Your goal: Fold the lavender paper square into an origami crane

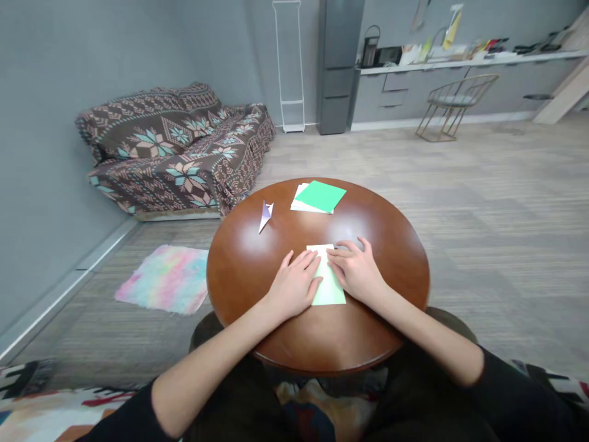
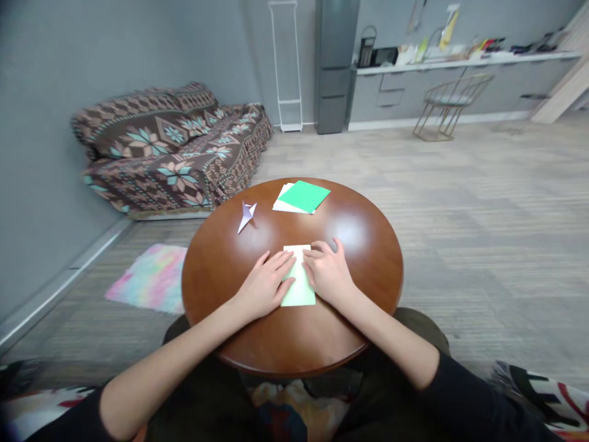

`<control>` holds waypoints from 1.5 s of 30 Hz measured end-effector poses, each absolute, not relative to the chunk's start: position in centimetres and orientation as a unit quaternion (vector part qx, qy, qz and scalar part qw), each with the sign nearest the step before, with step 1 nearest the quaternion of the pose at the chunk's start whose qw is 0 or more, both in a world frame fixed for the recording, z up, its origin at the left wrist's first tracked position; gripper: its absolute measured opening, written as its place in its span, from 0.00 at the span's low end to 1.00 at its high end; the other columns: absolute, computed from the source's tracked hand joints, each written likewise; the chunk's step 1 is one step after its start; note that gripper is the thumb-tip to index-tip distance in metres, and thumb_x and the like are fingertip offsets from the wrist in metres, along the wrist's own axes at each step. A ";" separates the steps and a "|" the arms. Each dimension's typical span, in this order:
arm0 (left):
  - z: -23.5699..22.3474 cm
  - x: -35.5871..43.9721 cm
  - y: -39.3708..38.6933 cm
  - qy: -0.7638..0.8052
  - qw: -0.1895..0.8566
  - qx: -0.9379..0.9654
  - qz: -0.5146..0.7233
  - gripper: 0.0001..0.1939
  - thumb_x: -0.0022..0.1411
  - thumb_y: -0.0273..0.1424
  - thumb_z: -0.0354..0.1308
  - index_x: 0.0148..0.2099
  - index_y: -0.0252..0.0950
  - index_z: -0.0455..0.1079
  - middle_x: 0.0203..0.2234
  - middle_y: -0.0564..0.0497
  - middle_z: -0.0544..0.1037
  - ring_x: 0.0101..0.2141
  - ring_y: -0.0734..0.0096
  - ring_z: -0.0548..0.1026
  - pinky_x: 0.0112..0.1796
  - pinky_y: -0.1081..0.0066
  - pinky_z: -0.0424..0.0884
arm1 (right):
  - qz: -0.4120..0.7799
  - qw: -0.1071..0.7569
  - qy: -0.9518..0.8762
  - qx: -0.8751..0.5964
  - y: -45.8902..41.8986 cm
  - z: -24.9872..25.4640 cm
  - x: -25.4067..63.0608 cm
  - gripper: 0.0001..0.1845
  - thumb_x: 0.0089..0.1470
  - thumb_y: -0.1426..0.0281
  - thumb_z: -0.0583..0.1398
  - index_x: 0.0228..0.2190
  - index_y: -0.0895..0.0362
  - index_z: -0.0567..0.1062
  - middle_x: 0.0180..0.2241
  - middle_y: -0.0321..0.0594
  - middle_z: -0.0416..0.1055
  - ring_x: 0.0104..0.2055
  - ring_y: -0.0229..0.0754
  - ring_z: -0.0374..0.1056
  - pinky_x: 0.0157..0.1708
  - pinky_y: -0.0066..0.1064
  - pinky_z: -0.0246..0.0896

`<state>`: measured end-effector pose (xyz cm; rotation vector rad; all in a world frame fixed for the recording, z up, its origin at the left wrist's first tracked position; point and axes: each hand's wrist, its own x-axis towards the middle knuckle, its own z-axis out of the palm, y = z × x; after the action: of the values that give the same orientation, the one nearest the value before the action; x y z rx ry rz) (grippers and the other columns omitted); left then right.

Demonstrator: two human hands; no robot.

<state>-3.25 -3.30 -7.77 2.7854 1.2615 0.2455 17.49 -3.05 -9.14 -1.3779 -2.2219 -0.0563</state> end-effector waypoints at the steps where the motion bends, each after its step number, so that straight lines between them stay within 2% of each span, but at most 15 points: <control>1: -7.8 -3.0 -3.0 0.418 0.032 0.905 0.075 0.28 0.74 0.37 0.43 0.71 0.31 0.58 0.69 0.39 0.63 0.69 0.58 0.59 0.68 0.46 0.52 | -0.010 0.256 -0.818 -0.516 -2.7 -9.0 17.6 0.12 0.65 0.73 0.57 0.38 0.55 0.83 0.45 0.43 0.83 0.54 0.55 0.71 0.62 0.63 0.42; 9: -7.9 -2.9 -0.4 0.442 -0.004 0.896 0.036 0.33 0.74 0.40 0.40 0.75 0.31 0.48 0.72 0.37 0.55 0.71 0.48 0.53 0.66 0.33 0.43 | 0.038 0.273 -0.781 -0.561 -0.6 -9.4 17.4 0.12 0.65 0.70 0.58 0.39 0.51 0.83 0.47 0.45 0.82 0.56 0.56 0.72 0.60 0.66 0.45; 14: -7.5 -3.5 -0.6 0.434 0.010 0.900 0.021 0.37 0.72 0.45 0.43 0.75 0.31 0.46 0.73 0.37 0.50 0.72 0.45 0.49 0.66 0.32 0.42 | 0.043 0.281 -0.776 -0.563 -0.7 -10.1 17.4 0.11 0.65 0.69 0.59 0.40 0.50 0.83 0.51 0.45 0.81 0.59 0.58 0.70 0.61 0.70 0.43; 18: -7.0 -3.8 -0.8 0.422 0.020 0.906 0.015 0.38 0.71 0.49 0.45 0.76 0.38 0.46 0.74 0.38 0.48 0.72 0.43 0.48 0.65 0.30 0.44 | 0.040 0.259 -0.788 -0.558 -1.1 -10.0 17.6 0.12 0.65 0.67 0.59 0.44 0.50 0.82 0.53 0.45 0.80 0.63 0.59 0.67 0.61 0.72 0.42; 21: -6.6 -4.1 -0.6 0.415 0.029 0.909 0.003 0.39 0.70 0.52 0.47 0.76 0.42 0.47 0.74 0.39 0.47 0.72 0.42 0.48 0.64 0.30 0.44 | 0.056 0.236 -0.804 -0.543 -1.5 -9.6 18.1 0.16 0.65 0.62 0.59 0.50 0.50 0.80 0.56 0.47 0.77 0.65 0.61 0.63 0.61 0.74 0.41; 26: -6.3 -4.2 -0.2 0.403 0.044 0.914 -0.023 0.46 0.67 0.58 0.48 0.76 0.40 0.43 0.75 0.38 0.44 0.72 0.41 0.45 0.65 0.31 0.44 | 0.079 0.203 -0.824 -0.524 -2.0 -9.1 18.8 0.28 0.63 0.55 0.60 0.60 0.50 0.72 0.61 0.51 0.71 0.69 0.66 0.56 0.60 0.81 0.35; 29: -6.4 -3.6 -0.6 0.402 0.030 0.915 -0.002 0.38 0.72 0.51 0.43 0.76 0.37 0.47 0.74 0.36 0.49 0.72 0.44 0.47 0.65 0.33 0.44 | 0.080 0.200 -0.825 -0.523 -2.2 -9.0 18.8 0.28 0.64 0.55 0.59 0.62 0.51 0.71 0.62 0.51 0.70 0.69 0.66 0.55 0.60 0.82 0.34; 31: -6.6 -3.1 -1.0 0.390 0.019 0.920 0.026 0.30 0.76 0.40 0.36 0.74 0.35 0.51 0.72 0.37 0.54 0.72 0.52 0.49 0.67 0.39 0.43 | 0.082 0.201 -0.824 -0.524 -2.2 -9.0 18.8 0.28 0.64 0.55 0.59 0.62 0.51 0.70 0.63 0.51 0.70 0.70 0.66 0.55 0.60 0.82 0.34; 33: -6.8 -2.9 -1.3 0.362 0.029 0.931 0.029 0.29 0.77 0.36 0.34 0.74 0.33 0.51 0.72 0.38 0.55 0.72 0.59 0.51 0.69 0.46 0.44 | 0.081 0.201 -0.823 -0.525 -2.2 -9.0 18.8 0.29 0.64 0.55 0.59 0.63 0.51 0.70 0.63 0.50 0.69 0.70 0.66 0.55 0.60 0.82 0.34; 38: -6.5 -3.8 -0.7 0.363 0.065 0.929 -0.018 0.36 0.74 0.43 0.43 0.76 0.33 0.42 0.74 0.39 0.47 0.73 0.56 0.44 0.69 0.43 0.41 | 0.087 0.201 -0.825 -0.521 -2.2 -9.1 18.9 0.30 0.63 0.55 0.60 0.63 0.52 0.70 0.63 0.50 0.69 0.70 0.65 0.55 0.61 0.82 0.34; 45: -5.0 -4.5 0.3 0.351 0.111 0.927 -0.075 0.42 0.70 0.44 0.49 0.77 0.38 0.36 0.75 0.42 0.39 0.74 0.54 0.39 0.68 0.39 0.39 | 0.106 0.183 -0.826 -0.522 -2.3 -8.5 19.1 0.33 0.63 0.54 0.60 0.65 0.52 0.67 0.65 0.51 0.66 0.71 0.66 0.52 0.60 0.82 0.32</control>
<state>-4.49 0.31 -4.98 2.7227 1.0305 -0.2207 19.07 -2.30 -8.50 -1.4730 -2.3318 0.2996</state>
